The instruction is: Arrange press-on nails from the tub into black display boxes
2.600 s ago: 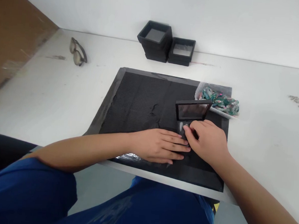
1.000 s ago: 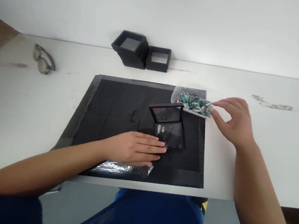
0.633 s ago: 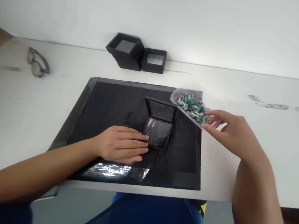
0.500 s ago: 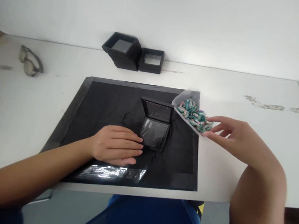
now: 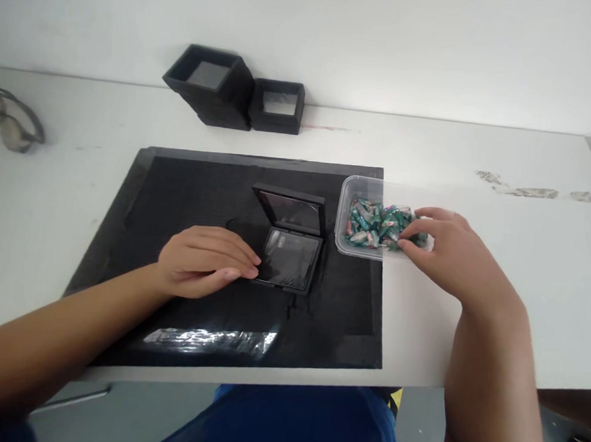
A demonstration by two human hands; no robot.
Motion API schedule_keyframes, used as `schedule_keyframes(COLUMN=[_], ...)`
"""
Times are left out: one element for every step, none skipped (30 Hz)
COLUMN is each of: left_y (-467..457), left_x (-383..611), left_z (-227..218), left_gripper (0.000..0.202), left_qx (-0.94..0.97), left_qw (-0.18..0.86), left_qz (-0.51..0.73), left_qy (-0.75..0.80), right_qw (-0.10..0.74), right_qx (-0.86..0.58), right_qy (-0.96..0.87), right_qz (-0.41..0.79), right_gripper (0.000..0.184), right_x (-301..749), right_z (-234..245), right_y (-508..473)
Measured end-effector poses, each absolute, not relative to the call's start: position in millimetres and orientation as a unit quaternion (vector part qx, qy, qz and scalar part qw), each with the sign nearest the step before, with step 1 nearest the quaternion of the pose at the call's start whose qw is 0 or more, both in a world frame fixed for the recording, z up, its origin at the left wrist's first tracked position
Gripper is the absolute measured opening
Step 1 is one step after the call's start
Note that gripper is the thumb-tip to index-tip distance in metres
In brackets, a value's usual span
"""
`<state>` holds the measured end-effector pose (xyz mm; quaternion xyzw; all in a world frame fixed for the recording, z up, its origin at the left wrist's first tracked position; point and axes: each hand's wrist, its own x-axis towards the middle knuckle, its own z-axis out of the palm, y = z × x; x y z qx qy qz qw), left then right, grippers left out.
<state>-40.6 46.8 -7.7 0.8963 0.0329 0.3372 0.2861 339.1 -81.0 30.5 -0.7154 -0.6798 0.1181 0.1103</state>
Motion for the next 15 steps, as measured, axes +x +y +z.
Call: schedule_keyframes(left_y=[46.8,47.1,47.4,47.6,47.9,48.1,48.1,48.2,48.2,48.1,48.0,47.9,47.8,47.6,47.6], left_x=[-40.7,-40.8,-40.7,-40.6,-40.3,-40.0,-39.5,-39.1,-38.7,-38.5,-38.3,-38.4,-38.6,-39.0,-39.5], left_z=[-7.9,-8.0,-7.9,-7.7,-7.2,-6.7,-6.1,-5.5,-4.9,-4.6,-4.4,-4.5,-4.9,-5.5,-6.2], left_gripper=[0.012,0.012,0.012,0.012,0.013,0.013,0.013,0.014,0.015,0.015,0.016,0.017,0.018,0.018,0.018], left_qx=[0.896,0.895,0.895,0.895,0.895,0.895,0.895,0.895,0.894,0.892,0.891,0.888,0.885,0.882,0.881], left_qw=[0.289,0.292,0.293,0.294,0.293,0.294,0.295,0.298,0.3,0.302,0.304,0.307,0.311,0.313,0.312], left_qz=[0.336,0.335,0.334,0.334,0.333,0.332,0.331,0.329,0.329,0.331,0.334,0.339,0.343,0.347,0.351], left_qy=[0.033,0.034,0.037,0.039,0.042,0.045,0.047,0.047,0.047,0.048,0.051,0.052,0.054,0.055,0.057], right_qw=[0.101,0.092,0.084,0.078,0.074,0.072,0.071,0.072,0.072,0.072,0.074,0.078,0.082,0.088,0.093], right_qx=[-0.708,-0.7,-0.692,-0.685,-0.679,-0.675,-0.674,-0.674,-0.674,-0.674,-0.675,-0.677,-0.681,-0.685,-0.689], right_qy=[-0.684,-0.69,-0.697,-0.704,-0.709,-0.713,-0.715,-0.715,-0.715,-0.714,-0.713,-0.712,-0.711,-0.709,-0.707], right_qz=[0.142,0.16,0.17,0.174,0.175,0.175,0.173,0.172,0.173,0.174,0.172,0.167,0.156,0.143,0.129], right_gripper=[0.018,0.02,0.021,0.022,0.023,0.024,0.025,0.026,0.028,0.029,0.028,0.026,0.022,0.018,0.014], right_x=[338.8,338.5,338.5,338.9,339.5,340.4,341.4,342.4,343.0,343.2,342.8,341.9,340.4,338.4,336.2], right_z=[31.2,31.8,32.3,32.6,32.5,32.1,31.5,30.7,29.8,28.8,27.8,26.7,25.5,24.4,23.4], right_y=[-81.5,-82.1,-82.7,-83.3,-83.8,-84.2,-84.5,-84.6,-84.6,-84.4,-84.0,-83.5,-82.8,-81.9,-80.9])
